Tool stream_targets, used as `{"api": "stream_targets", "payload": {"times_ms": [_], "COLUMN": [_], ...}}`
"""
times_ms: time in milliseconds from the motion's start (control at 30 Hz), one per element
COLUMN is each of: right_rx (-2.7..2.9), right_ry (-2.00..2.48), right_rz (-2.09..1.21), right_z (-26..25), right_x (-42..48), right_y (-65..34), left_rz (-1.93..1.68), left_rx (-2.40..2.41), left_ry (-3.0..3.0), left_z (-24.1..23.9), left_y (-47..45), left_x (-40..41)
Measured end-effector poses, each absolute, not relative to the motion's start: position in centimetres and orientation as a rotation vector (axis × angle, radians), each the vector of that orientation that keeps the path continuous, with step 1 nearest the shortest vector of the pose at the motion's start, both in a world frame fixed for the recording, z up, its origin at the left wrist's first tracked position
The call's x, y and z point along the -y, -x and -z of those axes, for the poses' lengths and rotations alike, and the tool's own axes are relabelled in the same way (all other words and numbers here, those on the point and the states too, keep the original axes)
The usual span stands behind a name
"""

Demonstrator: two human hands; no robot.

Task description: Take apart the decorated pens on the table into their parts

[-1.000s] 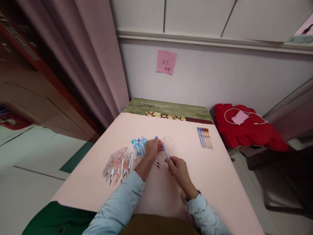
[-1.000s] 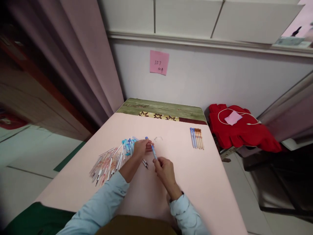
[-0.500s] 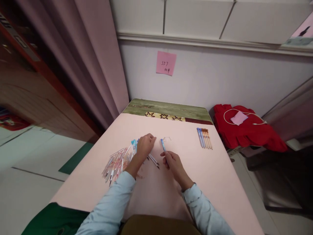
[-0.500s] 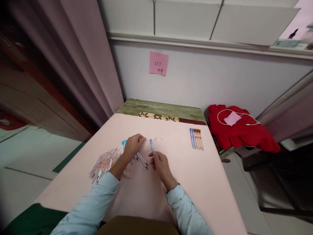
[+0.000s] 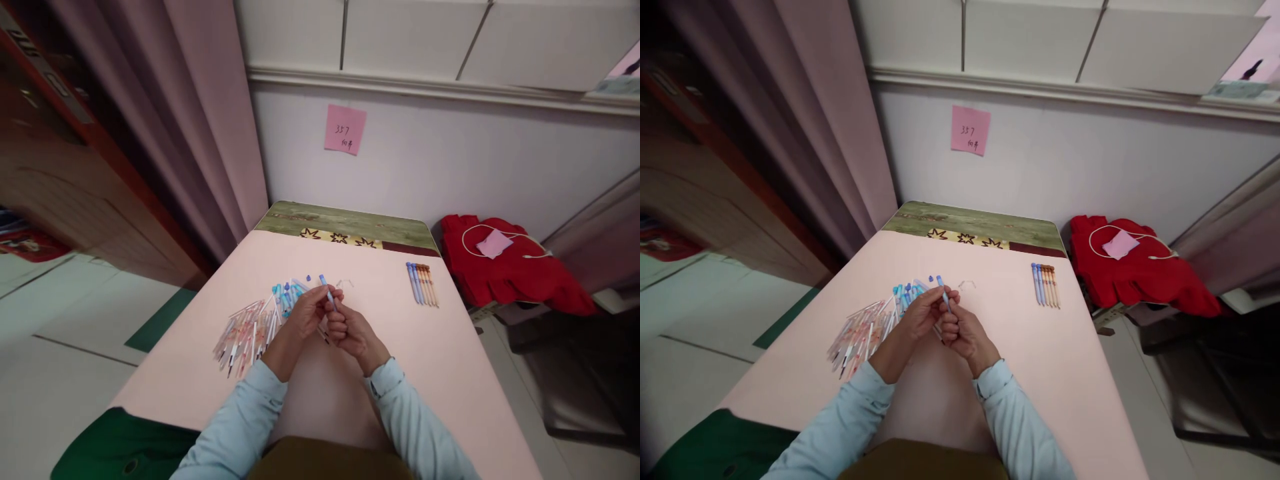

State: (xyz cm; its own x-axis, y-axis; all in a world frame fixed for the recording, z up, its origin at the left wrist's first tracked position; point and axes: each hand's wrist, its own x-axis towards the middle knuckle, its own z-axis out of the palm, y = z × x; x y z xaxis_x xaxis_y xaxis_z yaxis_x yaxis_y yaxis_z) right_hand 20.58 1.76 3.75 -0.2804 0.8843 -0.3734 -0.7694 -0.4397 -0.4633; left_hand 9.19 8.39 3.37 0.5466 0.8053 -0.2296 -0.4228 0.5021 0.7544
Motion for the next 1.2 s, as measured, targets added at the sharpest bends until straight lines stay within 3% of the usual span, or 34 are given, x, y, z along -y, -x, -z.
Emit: {"api": "stream_targets", "payload": {"times_ms": [233,433,767,1067,1200], "right_rx": [0.776,0.467,0.143,0.491,0.395], "right_ry": [1.386,1.267,1.023,1.217,0.917], "right_rz": [-1.103,-1.545,-1.699,-1.277,-1.685], "right_z": [-3.7,-3.2,-4.0,-3.4,-3.8], "right_x": [-1.1,-0.8,-1.3,-1.1,-0.6], "right_y": [-19.7,-20.1,-20.4,-19.6,-20.4], "left_rz": [-0.983,-0.957,-0.858,-0.913,-0.789], "left_rx": [-0.774,-0.767,-0.725,-0.773,-0.665], "left_ry": [-0.624,-0.567,-0.732,-0.74,-0.717], "left_z": [-3.2,-3.5,-4.3,-4.3,-4.5], "left_y": [-9.9,-9.8,-9.5,-10.6,-9.7], "left_x": [-8.6,-8.8,-7.9,-7.2,-7.6]}}
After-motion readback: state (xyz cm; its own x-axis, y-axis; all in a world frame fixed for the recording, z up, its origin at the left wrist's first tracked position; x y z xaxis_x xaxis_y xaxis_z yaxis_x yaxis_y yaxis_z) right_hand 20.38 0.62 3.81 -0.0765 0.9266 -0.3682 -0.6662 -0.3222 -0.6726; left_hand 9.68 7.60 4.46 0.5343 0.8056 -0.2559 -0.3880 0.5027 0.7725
